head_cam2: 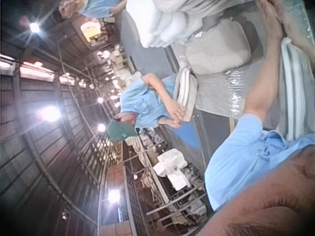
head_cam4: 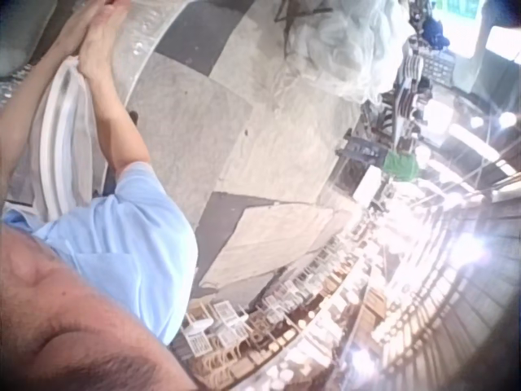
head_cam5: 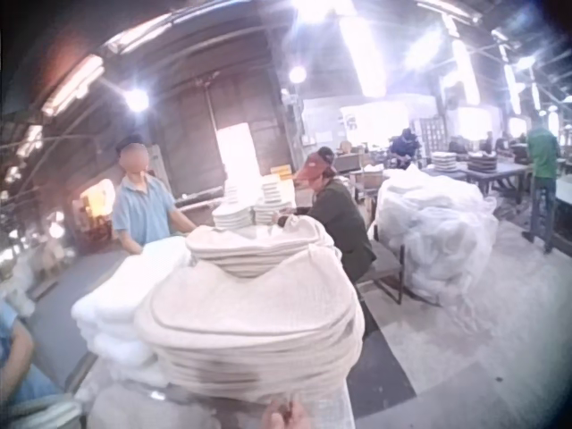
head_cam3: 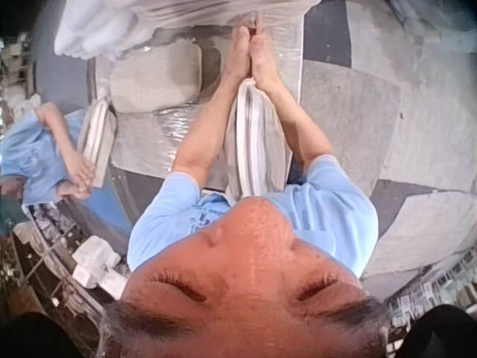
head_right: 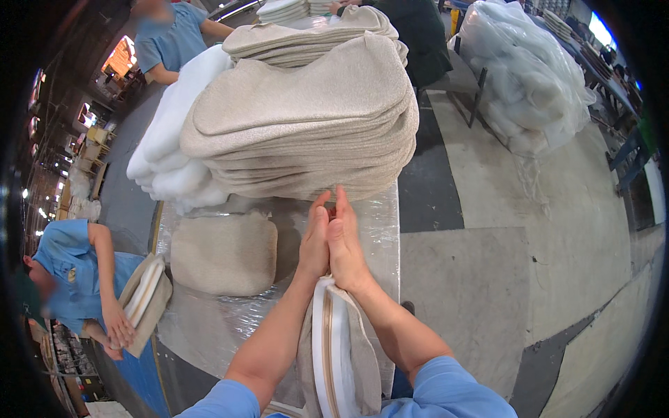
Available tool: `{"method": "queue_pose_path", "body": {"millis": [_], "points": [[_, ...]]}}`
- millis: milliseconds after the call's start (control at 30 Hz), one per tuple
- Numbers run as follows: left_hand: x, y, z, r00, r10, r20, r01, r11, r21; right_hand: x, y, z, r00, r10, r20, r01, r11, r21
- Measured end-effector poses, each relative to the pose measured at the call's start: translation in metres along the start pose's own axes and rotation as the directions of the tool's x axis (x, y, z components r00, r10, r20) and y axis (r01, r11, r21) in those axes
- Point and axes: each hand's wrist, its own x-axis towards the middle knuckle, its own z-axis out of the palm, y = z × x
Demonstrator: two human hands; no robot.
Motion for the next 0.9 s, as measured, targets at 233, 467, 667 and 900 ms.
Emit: {"method": "queue_pose_path", "body": {"millis": [233,467,667,900], "points": [[-0.009,-0.013,-0.006,0.998,0.067,0.001,-0.067,0.991,-0.118,-0.001,-0.005,-0.002,0.977,-0.194,0.092,0.215,0.899,-0.383],[-0.034,-0.011,-0.014,0.984,-0.110,0.144,0.123,0.988,-0.089,-0.035,0.015,-0.013,0.985,0.054,-0.167,0.023,0.902,0.430],[-0.066,0.013,-0.049,0.966,0.152,0.208,-0.190,0.966,0.175,-0.102,-0.018,-0.008,0.999,0.025,0.033,-0.037,0.877,0.479],[-0.070,0.043,-0.067,0.930,0.047,0.365,-0.086,0.992,0.090,-0.095,-0.017,-0.003,0.996,-0.028,-0.081,0.032,0.999,0.040]]}}
